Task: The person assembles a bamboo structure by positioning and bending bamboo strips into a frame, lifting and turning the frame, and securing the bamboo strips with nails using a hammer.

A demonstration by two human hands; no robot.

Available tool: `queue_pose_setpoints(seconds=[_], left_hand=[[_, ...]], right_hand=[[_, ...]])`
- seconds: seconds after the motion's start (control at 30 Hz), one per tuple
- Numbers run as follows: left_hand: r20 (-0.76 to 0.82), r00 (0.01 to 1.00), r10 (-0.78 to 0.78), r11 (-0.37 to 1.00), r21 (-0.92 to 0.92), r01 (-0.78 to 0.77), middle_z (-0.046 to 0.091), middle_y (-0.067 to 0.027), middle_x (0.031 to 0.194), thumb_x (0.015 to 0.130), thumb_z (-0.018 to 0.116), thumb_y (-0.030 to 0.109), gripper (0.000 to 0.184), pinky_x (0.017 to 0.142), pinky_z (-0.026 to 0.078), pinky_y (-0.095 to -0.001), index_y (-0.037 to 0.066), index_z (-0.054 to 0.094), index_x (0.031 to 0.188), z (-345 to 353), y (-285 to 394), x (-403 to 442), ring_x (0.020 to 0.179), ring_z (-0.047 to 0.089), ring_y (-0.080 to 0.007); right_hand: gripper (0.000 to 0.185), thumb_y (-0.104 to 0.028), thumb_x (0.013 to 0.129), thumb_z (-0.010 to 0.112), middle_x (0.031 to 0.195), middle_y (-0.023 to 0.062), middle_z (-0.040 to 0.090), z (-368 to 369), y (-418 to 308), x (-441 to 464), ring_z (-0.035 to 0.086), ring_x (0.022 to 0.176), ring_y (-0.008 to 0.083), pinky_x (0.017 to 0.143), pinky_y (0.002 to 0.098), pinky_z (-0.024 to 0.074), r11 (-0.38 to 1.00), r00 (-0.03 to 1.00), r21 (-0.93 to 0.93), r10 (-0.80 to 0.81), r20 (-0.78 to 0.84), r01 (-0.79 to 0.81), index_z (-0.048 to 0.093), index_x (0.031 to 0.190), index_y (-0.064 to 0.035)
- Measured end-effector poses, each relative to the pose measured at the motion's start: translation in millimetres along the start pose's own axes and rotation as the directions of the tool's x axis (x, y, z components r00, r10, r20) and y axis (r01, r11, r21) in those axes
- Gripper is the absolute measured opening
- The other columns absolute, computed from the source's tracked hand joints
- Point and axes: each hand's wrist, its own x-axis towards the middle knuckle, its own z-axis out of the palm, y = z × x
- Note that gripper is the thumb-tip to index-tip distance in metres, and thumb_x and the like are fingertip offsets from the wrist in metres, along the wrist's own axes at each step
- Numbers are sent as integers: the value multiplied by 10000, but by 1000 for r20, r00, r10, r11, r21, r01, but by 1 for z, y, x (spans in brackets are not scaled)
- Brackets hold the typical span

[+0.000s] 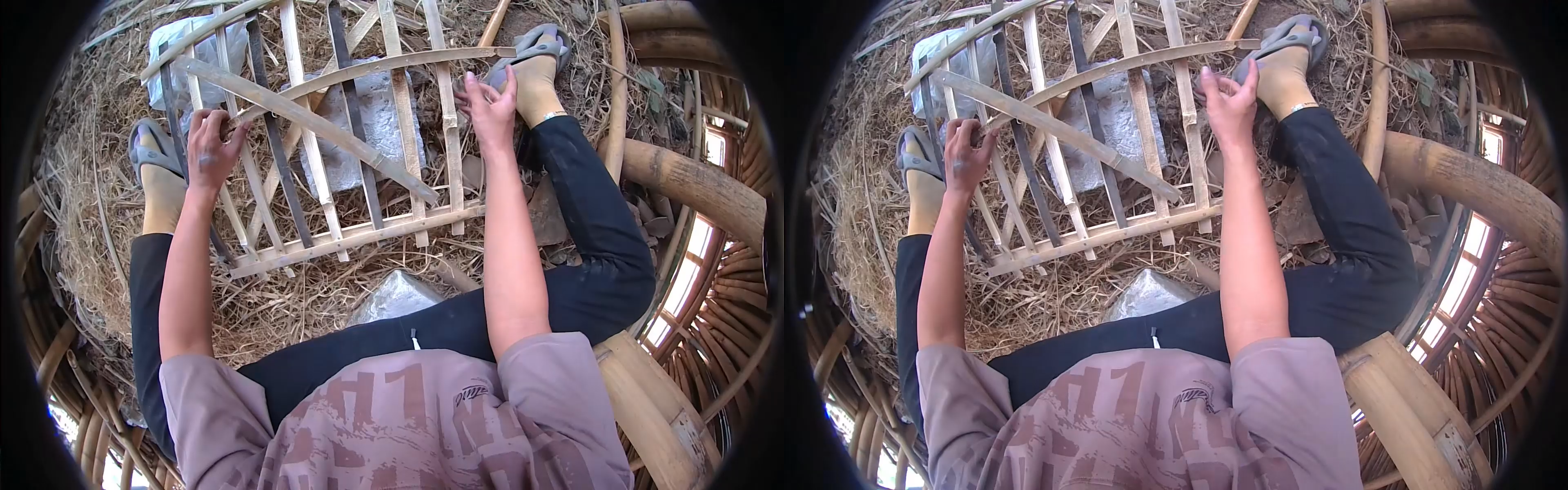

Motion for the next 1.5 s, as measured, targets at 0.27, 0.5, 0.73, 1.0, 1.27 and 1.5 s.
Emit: queue_pose_setpoints(seconds=[0.27,0.5,0.73,1.0,1.27,1.5], left_hand=[[-15,999,37,998,43,-36,650,-107,809,781,849,236,320,760,525,-408,27,655,928,0,-2,0,871,626,-292],[-18,1000,13,999,-31,-13,638,-122,815,760,866,205,328,768,515,-407,19,635,898,2,-4,-2,879,613,-313],[-26,999,28,999,-19,-28,635,-132,839,748,874,226,335,784,513,-421,23,630,854,2,-5,-3,880,617,-322],[-38,999,11,1000,-22,-11,623,-108,806,757,868,239,327,760,500,-416,48,626,863,3,-3,-1,815,621,-313],[-3,1000,28,998,52,-28,607,-85,762,798,835,263,328,725,464,-403,59,582,838,1,0,-3,747,598,-313],[-9,1000,19,1000,23,-19,591,-93,761,801,829,259,330,716,470,-410,53,578,858,11,-1,-10,741,591,-322]], right_hand=[[1116,-162,845,828,1066,225,673,32,-11,14,724,856,226,712,320,614,988,988,-11,-156,5,156,8,1582,10],[1175,-225,828,852,1097,249,674,54,-19,3,721,834,243,684,360,603,997,996,42,-66,-52,68,-17,1598,-42],[1083,-387,880,798,1195,231,637,43,13,31,660,996,246,850,368,536,982,966,30,-178,-186,187,75,1603,-30],[850,-250,1003,667,1104,196,676,50,-13,38,679,939,237,720,424,583,937,964,339,11,-266,83,57,1594,-220],[552,-139,1010,628,1085,186,664,40,-8,53,710,863,256,662,386,603,880,951,474,113,-286,38,262,1420,-198],[647,-115,934,718,1135,237,598,50,-10,38,700,867,284,701,353,600,896,858,377,-8,-514,234,287,1415,-62]])
